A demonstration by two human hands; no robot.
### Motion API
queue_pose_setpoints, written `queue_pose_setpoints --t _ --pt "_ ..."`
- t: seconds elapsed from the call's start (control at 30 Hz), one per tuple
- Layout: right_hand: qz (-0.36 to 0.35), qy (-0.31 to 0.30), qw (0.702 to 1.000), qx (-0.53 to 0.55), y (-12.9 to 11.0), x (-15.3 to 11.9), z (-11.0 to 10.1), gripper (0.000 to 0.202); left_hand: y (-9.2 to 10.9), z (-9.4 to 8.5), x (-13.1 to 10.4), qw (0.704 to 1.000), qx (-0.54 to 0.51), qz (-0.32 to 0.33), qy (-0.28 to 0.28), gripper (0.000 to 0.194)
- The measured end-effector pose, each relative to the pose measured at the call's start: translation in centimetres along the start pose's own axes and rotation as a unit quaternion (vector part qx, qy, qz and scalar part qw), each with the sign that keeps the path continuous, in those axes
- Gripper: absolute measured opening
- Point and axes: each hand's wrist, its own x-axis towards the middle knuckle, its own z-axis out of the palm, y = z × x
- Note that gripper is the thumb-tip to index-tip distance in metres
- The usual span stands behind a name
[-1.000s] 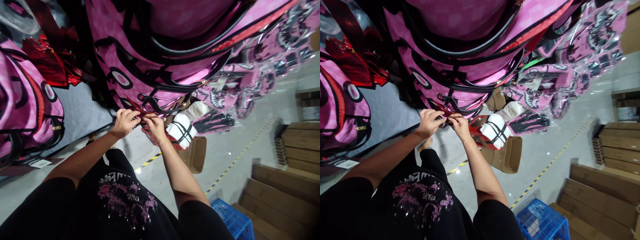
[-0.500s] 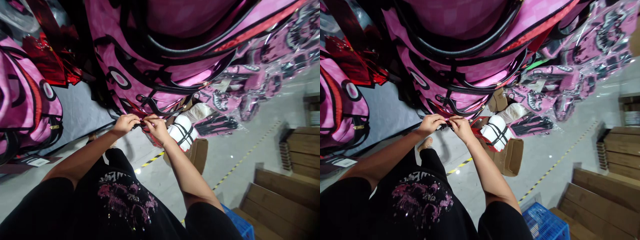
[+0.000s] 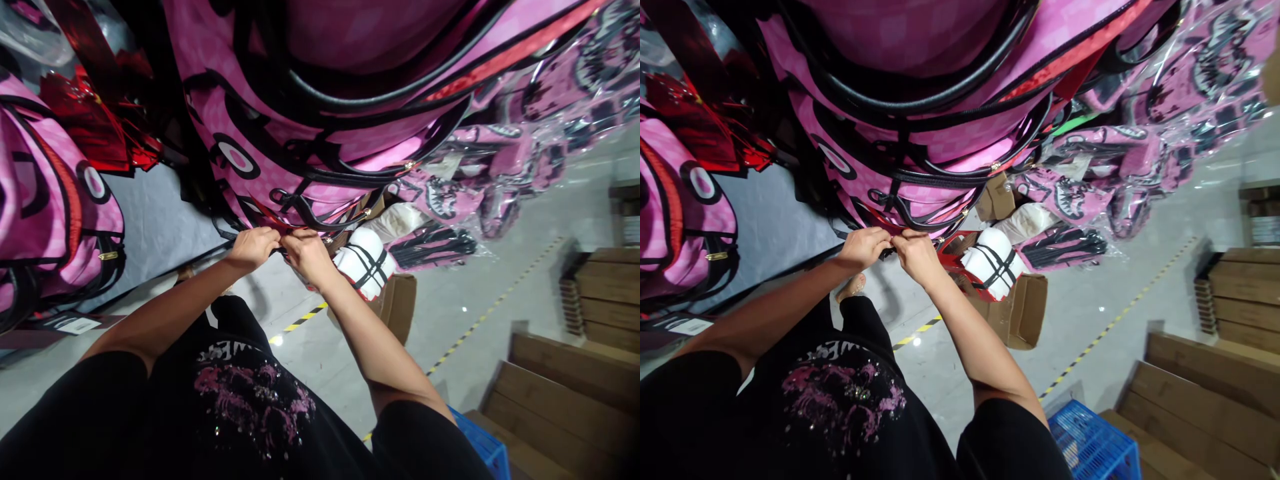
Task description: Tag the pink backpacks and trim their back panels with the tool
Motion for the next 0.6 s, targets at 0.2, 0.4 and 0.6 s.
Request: queue_pose_setpoints --t 0.2,0.4,0.6 --pt "0.017 0.002 1.0 0.009 -0.5 0.4 -0.1 0.023 1.1 -1.4 0.8 0.997 0.052 -0.038 -0.049 0.011" --pt "0.05 0.026 0.998 0.029 -0.5 0.5 0.7 0.021 1.7 -1.3 0.8 0.994 0.067 -0.051 -0.064 0.016" --pt "0.093 0.085 0.988 0.085 -0.8 0.5 1.5 0.019 1.9 -0.8 -0.3 0.995 0.023 -0.091 -0.042 0.021"
